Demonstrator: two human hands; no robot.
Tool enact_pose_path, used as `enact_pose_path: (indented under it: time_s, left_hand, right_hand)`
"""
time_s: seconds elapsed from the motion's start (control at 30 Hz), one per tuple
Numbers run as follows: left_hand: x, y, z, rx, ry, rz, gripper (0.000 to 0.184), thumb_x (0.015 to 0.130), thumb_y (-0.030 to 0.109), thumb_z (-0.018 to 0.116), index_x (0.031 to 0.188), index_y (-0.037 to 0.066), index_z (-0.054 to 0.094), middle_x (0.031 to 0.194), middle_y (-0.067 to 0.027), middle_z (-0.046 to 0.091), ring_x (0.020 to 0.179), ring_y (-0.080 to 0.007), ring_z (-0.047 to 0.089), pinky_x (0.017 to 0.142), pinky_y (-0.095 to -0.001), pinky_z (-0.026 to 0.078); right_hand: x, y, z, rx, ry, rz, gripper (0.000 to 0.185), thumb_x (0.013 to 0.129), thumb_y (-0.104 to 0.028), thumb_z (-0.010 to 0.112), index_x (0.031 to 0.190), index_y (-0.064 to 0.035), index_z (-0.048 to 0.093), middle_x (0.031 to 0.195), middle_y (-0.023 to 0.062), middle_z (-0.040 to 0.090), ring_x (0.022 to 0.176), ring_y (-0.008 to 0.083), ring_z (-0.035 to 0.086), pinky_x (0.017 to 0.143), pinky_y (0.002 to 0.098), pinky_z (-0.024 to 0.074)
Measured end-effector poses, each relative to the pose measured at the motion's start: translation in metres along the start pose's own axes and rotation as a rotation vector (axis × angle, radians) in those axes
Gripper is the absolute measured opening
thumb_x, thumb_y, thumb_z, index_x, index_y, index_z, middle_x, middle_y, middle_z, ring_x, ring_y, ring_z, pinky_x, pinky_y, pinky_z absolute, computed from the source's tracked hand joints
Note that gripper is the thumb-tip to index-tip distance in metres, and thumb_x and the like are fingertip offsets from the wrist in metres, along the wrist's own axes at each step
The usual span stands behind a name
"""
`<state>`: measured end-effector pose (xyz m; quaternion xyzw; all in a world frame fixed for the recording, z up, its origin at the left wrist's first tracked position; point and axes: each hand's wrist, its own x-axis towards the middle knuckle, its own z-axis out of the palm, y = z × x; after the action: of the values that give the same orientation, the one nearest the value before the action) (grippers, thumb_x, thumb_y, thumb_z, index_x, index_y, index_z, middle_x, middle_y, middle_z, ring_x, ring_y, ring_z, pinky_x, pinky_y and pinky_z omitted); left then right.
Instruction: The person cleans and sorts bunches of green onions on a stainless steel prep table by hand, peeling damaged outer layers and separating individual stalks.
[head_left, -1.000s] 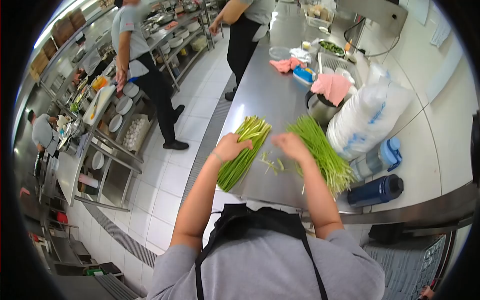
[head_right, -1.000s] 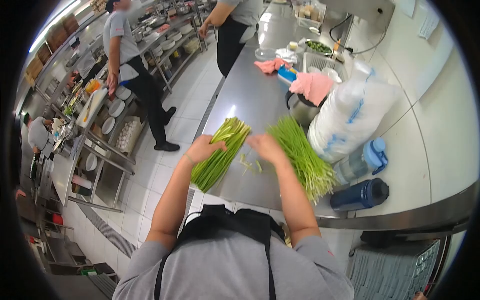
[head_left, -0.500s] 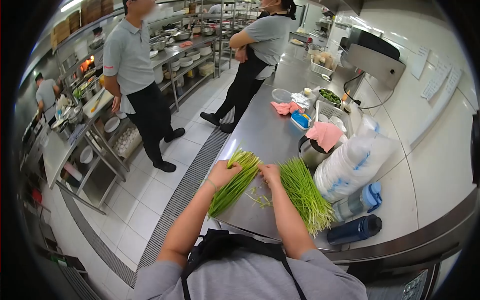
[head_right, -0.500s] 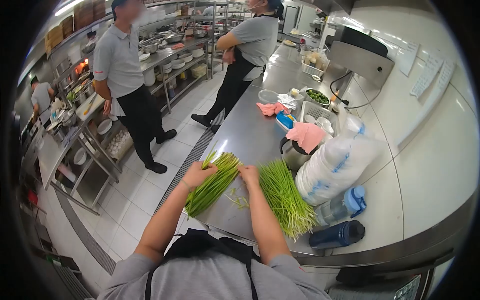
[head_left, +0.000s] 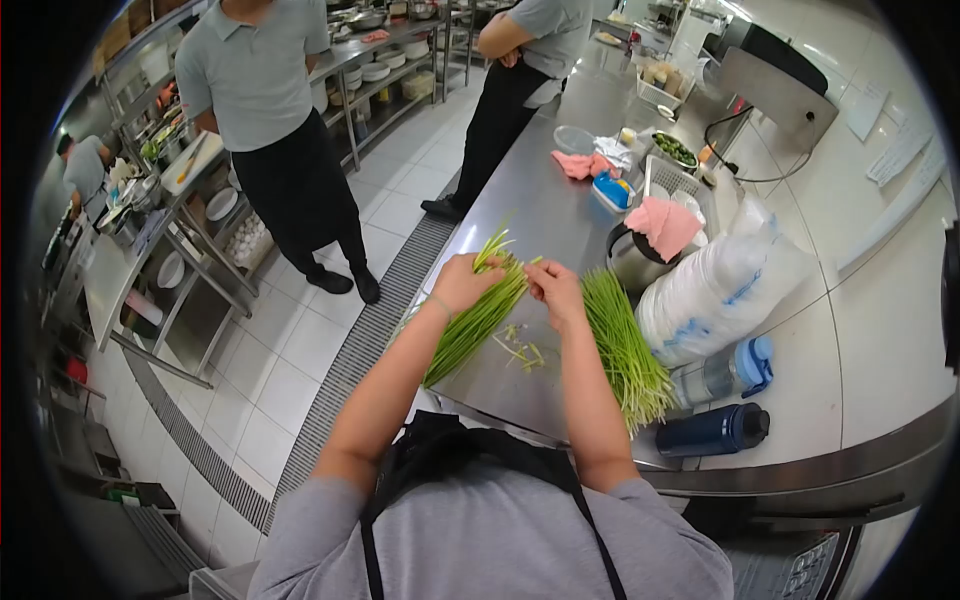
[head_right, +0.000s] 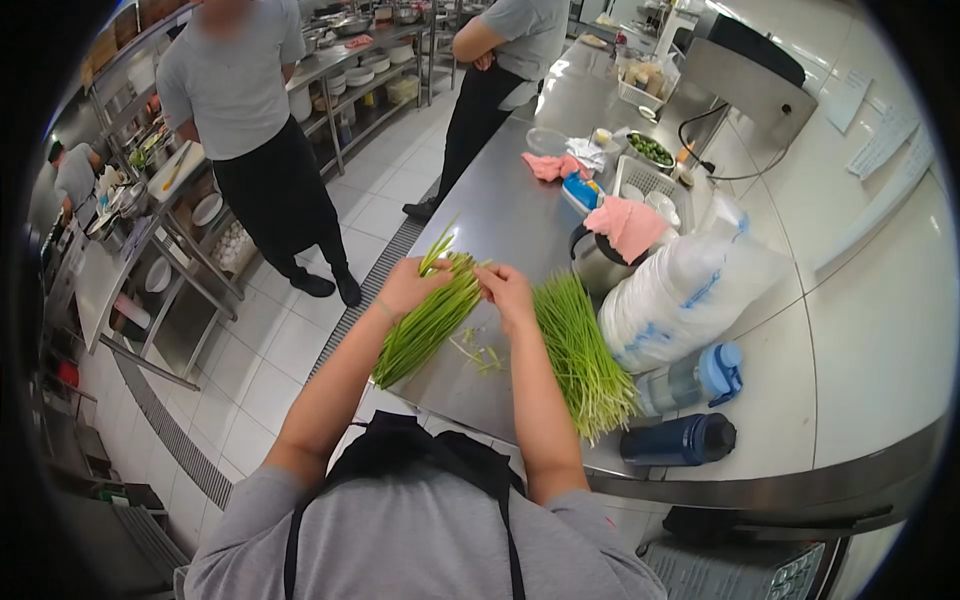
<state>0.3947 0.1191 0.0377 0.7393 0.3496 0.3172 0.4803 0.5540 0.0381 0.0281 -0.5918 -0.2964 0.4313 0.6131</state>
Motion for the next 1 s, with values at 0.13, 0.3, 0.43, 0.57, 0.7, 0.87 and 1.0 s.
enact_pose_path:
  time_s: [0.13,0.3,0.43,0.57,0.7,0.87,1.0]
  left_hand:
    - [-0.001,0.023,-0.001,-0.119,-0.195,-0.103,0.020,0.072,0.020,0.064,0.080,0.002,0.064,0.070,-0.0066,0.063,0.061,-0.0127,0.057,0.059,-0.0270,0.046]
    - [-0.005,0.027,-0.003,-0.276,-0.214,-0.184,0.014,0.074,0.015,0.063,0.078,0.001,0.064,0.069,-0.0036,0.060,0.059,-0.0085,0.054,0.055,-0.0232,0.044]
    - [-0.005,0.025,-0.005,-0.367,-0.231,-0.210,0.013,0.075,0.013,0.063,0.077,0.001,0.063,0.069,-0.0025,0.060,0.057,-0.0077,0.053,0.051,-0.0208,0.042]
    - [-0.007,0.028,-0.005,-0.443,-0.230,-0.231,0.014,0.075,0.014,0.064,0.078,0.000,0.063,0.069,-0.0027,0.060,0.055,-0.0067,0.052,0.048,-0.0191,0.039]
    - [-0.010,0.037,-0.010,-0.385,-0.248,-0.250,0.014,0.074,0.015,0.065,0.078,0.002,0.063,0.064,-0.0001,0.057,0.051,-0.0052,0.046,0.044,-0.0195,0.034]
    - [-0.013,0.041,-0.010,-0.383,-0.294,-0.252,0.013,0.073,0.017,0.066,0.078,0.004,0.064,0.061,0.0027,0.053,0.048,-0.0041,0.038,0.042,-0.0198,0.030]
    - [-0.015,0.048,-0.009,-0.352,-0.282,-0.262,0.013,0.073,0.017,0.065,0.078,0.004,0.063,0.058,0.0032,0.050,0.047,-0.0041,0.038,0.041,-0.0195,0.027]
  right_hand:
    - [-0.018,-0.023,0.006,0.064,-0.099,-0.142,0.017,0.076,-0.015,0.064,0.065,-0.0068,0.055,0.058,-0.0023,0.051,0.051,0.0052,0.044,0.047,0.0196,0.0331]
    - [-0.022,-0.027,-0.007,0.085,-0.015,-0.176,0.011,0.077,-0.013,0.062,0.070,-0.0061,0.056,0.061,-0.0012,0.053,0.052,0.0061,0.047,0.050,0.0201,0.0377]
    - [-0.027,-0.030,-0.010,0.324,-0.068,-0.058,0.008,0.079,-0.011,0.059,0.082,-0.0047,0.056,0.064,-0.0001,0.054,0.055,0.0080,0.051,0.052,0.0227,0.0441]
    - [-0.028,-0.028,-0.003,0.149,-0.196,-0.043,0.009,0.079,-0.011,0.059,0.085,-0.0038,0.057,0.065,0.0006,0.054,0.056,0.0084,0.052,0.053,0.0235,0.0452]
    - [-0.031,-0.029,0.002,0.178,-0.212,-0.065,0.011,0.078,-0.010,0.061,0.086,-0.0029,0.057,0.065,0.0013,0.054,0.057,0.0091,0.052,0.053,0.0231,0.0443]
    - [-0.033,-0.028,0.002,0.135,-0.226,-0.083,0.009,0.077,-0.009,0.061,0.081,-0.0016,0.058,0.065,0.0020,0.054,0.056,0.0095,0.051,0.051,0.0222,0.0420]
    - [-0.035,-0.029,0.001,0.080,-0.215,-0.122,0.008,0.077,-0.008,0.061,0.079,-0.0014,0.058,0.063,0.0020,0.054,0.055,0.0092,0.050,0.051,0.0217,0.0415]
